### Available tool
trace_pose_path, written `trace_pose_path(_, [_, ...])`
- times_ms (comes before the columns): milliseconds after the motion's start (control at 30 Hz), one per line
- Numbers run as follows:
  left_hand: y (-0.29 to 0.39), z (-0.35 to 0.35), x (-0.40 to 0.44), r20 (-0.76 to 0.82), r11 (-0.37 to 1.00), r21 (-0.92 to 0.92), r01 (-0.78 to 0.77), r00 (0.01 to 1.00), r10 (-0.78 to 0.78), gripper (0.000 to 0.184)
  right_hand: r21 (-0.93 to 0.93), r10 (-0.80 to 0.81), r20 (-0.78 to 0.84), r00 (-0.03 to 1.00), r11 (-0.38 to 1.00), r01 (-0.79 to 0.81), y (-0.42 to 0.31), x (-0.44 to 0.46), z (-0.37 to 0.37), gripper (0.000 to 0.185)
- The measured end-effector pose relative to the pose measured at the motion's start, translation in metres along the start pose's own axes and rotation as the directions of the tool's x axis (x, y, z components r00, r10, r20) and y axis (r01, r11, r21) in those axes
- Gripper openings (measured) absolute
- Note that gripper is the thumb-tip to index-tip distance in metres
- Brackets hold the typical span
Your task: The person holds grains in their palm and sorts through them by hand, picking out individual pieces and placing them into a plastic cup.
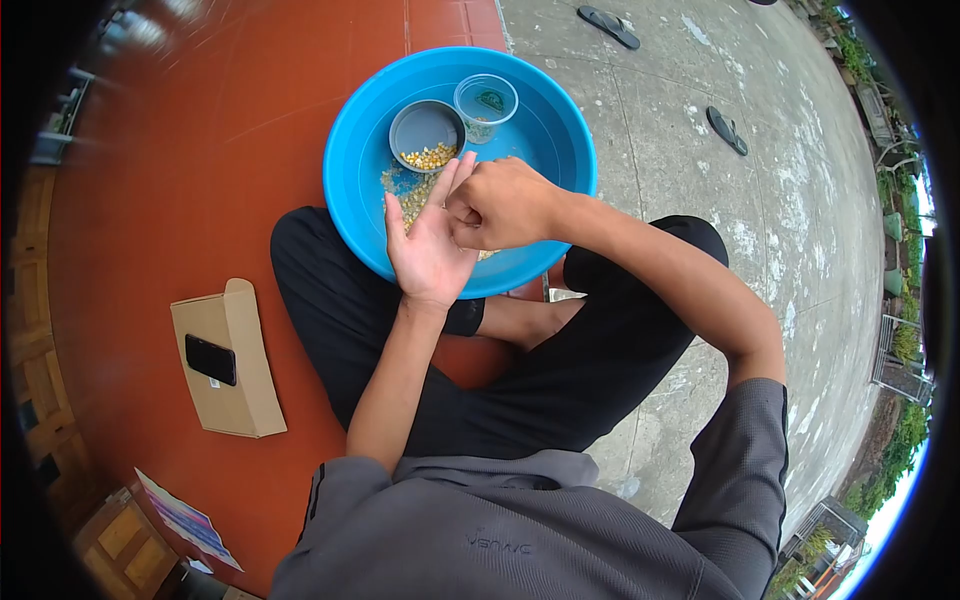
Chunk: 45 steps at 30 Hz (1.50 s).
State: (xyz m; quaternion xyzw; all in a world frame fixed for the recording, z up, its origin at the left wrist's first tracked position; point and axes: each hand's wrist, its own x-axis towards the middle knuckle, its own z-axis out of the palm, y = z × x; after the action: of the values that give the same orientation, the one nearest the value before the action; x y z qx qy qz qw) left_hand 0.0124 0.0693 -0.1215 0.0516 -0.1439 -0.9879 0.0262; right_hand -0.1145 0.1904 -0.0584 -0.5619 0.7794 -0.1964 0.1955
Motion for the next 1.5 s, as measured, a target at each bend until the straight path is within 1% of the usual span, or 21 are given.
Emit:
trace_pose_path(67, [0.0, -0.002, 0.0, -0.008, 0.999, 0.035, -0.009, 1.0, 0.009, 0.112, 0.023, -0.078, 0.039, 0.996, 0.997, 0.078, -0.003, -0.003, 0.001, 0.027])
trace_pose_path(167, [0.0, -0.004, -0.001, -0.005, 0.999, 0.032, -0.004, 1.0, 0.004, 0.111, -0.05, -0.157, 0.065, 0.986, 0.986, 0.16, -0.006, -0.007, 0.001, 0.024])
trace_pose_path(267, [0.001, -0.003, 0.0, -0.017, 1.0, 0.012, -0.005, 1.0, 0.006, 0.111, -0.078, -0.138, 0.065, 0.988, 0.987, 0.143, -0.005, -0.006, -0.004, 0.021])
trace_pose_path(367, [-0.001, -0.004, 0.0, -0.007, 1.0, -0.015, -0.002, 1.0, 0.002, 0.11, -0.118, -0.146, 0.03, 0.989, 0.982, 0.148, 0.004, -0.003, -0.002, 0.023])
trace_pose_path(467, [0.0, -0.001, 0.0, -0.015, 0.998, -0.061, -0.002, 1.0, 0.001, 0.11, -0.039, -0.101, 0.032, 0.994, 0.994, 0.103, 0.003, -0.005, -0.007, 0.026])
trace_pose_path(567, [-0.001, -0.004, 0.001, 0.005, 0.997, -0.069, -0.016, 1.0, 0.017, 0.109, -0.007, -0.067, 0.059, 0.996, 0.998, 0.068, 0.006, -0.004, -0.019, 0.023])
trace_pose_path(667, [0.0, -0.006, 0.001, -0.022, 0.996, -0.084, -0.021, 1.0, 0.019, 0.109, 0.047, -0.078, 0.038, 0.996, 0.996, 0.077, 0.011, -0.005, -0.025, 0.017])
trace_pose_path(767, [0.0, -0.006, 0.001, -0.021, 0.996, -0.081, -0.025, 1.0, 0.023, 0.107, 0.026, -0.074, 0.064, 0.995, 0.997, 0.072, 0.002, -0.007, -0.031, 0.022])
trace_pose_path(867, [-0.001, -0.008, 0.0, -0.026, 0.999, -0.053, -0.013, 1.0, 0.012, 0.108, 0.002, -0.105, 0.038, 0.994, 0.994, 0.105, 0.001, -0.008, -0.022, 0.025])
trace_pose_path(967, [-0.001, -0.007, 0.0, -0.024, 1.0, -0.021, -0.013, 1.0, 0.013, 0.108, -0.017, -0.11, 0.063, 0.992, 0.994, 0.111, 0.004, -0.006, -0.017, 0.026])
trace_pose_path(1067, [0.0, -0.004, -0.001, -0.03, 1.0, -0.017, -0.007, 1.0, 0.006, 0.107, -0.058, -0.084, 0.102, 0.991, 0.994, 0.09, 0.002, -0.005, -0.016, 0.025])
trace_pose_path(1167, [0.0, -0.002, -0.001, -0.047, 1.0, -0.009, -0.002, 0.999, 0.002, 0.106, -0.042, -0.079, 0.096, 0.992, 0.996, 0.084, 0.001, -0.005, -0.015, 0.022])
trace_pose_path(1267, [-0.001, -0.002, -0.001, -0.054, 1.0, 0.011, -0.005, 0.999, 0.005, 0.106, -0.06, -0.11, 0.067, 0.992, 0.992, 0.114, 0.004, -0.005, -0.01, 0.019])
trace_pose_path(1367, [-0.001, -0.005, -0.001, -0.021, 1.0, 0.028, -0.006, 1.0, 0.006, 0.104, -0.137, -0.141, 0.082, 0.987, 0.979, 0.152, 0.003, -0.005, -0.009, 0.018])
trace_pose_path(1500, [-0.003, -0.005, 0.001, -0.02, 1.0, -0.003, -0.01, 1.0, 0.01, 0.101, -0.26, -0.174, 0.098, 0.98, 0.946, 0.194, -0.002, -0.006, -0.006, 0.014])
